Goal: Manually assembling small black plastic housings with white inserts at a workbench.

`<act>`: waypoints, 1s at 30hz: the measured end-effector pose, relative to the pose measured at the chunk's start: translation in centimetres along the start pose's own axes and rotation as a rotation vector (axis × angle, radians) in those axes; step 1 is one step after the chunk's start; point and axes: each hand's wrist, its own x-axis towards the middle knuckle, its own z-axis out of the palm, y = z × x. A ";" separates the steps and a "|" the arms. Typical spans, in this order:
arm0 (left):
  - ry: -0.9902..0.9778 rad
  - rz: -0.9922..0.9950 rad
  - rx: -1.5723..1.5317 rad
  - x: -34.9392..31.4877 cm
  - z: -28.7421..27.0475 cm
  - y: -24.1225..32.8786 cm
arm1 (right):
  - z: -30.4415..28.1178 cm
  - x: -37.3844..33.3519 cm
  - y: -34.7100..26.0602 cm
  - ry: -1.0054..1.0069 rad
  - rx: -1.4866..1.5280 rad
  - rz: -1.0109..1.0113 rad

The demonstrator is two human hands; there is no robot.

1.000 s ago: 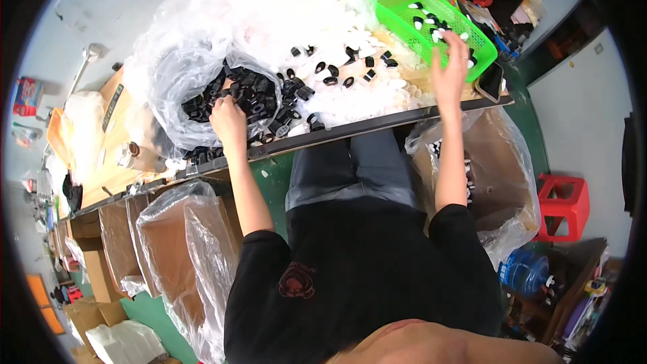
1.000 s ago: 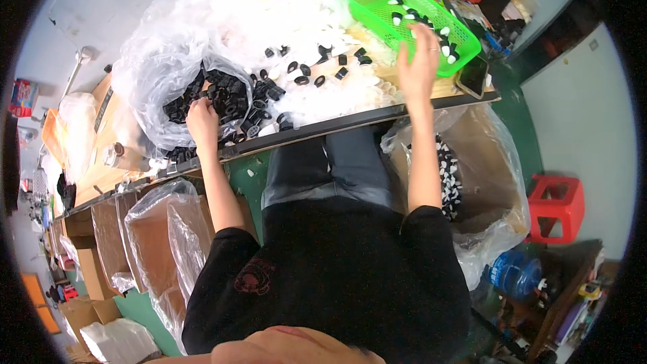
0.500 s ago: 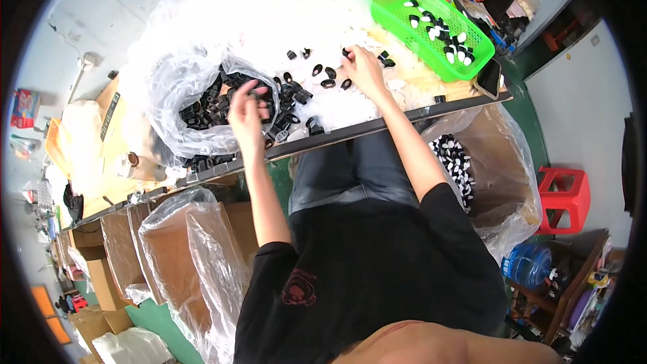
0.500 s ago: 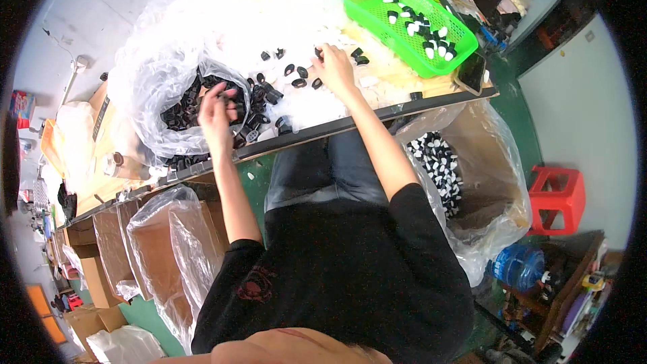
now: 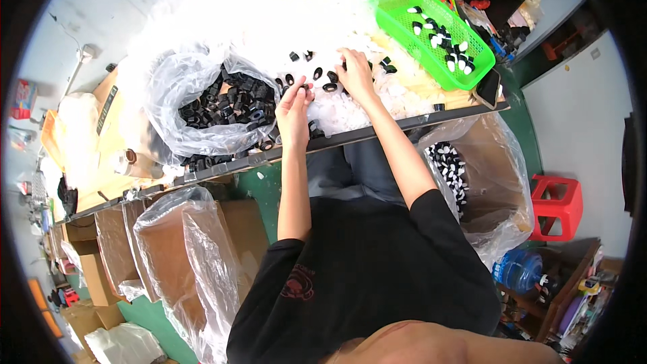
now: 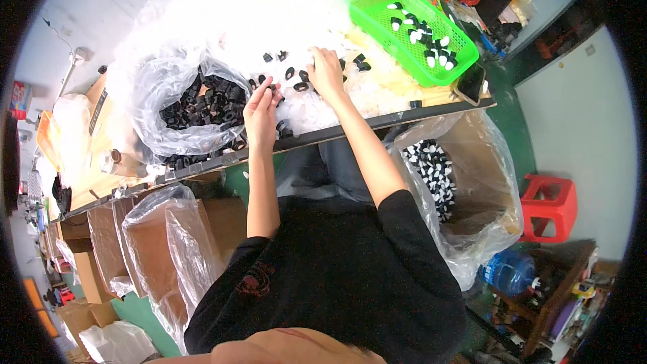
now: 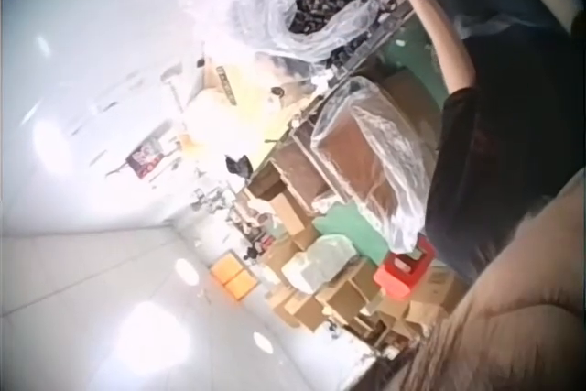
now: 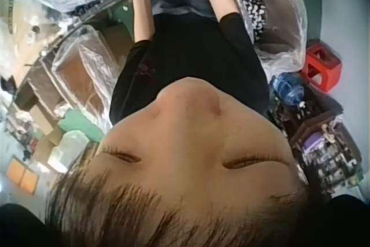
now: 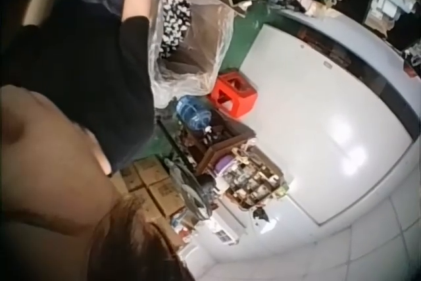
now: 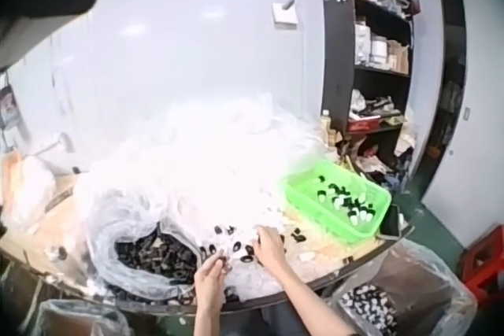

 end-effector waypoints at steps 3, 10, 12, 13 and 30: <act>0.025 0.029 0.087 -0.1 -0.4 0.1 | -0.6 0.0 -1.6 -0.053 0.207 0.117; 0.129 0.193 0.184 -1.2 1.7 -0.2 | -4.7 -3.2 -10.1 -0.103 1.429 0.499; 0.048 0.174 0.048 -2.1 2.8 -0.2 | -4.0 -3.7 -10.5 -0.030 1.364 0.475; 0.024 0.168 0.006 -2.7 3.3 0.3 | -4.0 -3.8 -10.6 -0.025 1.365 0.471; -0.213 0.029 -0.360 -5.4 2.8 4.6 | -10.8 -3.9 -15.8 0.230 0.510 -0.099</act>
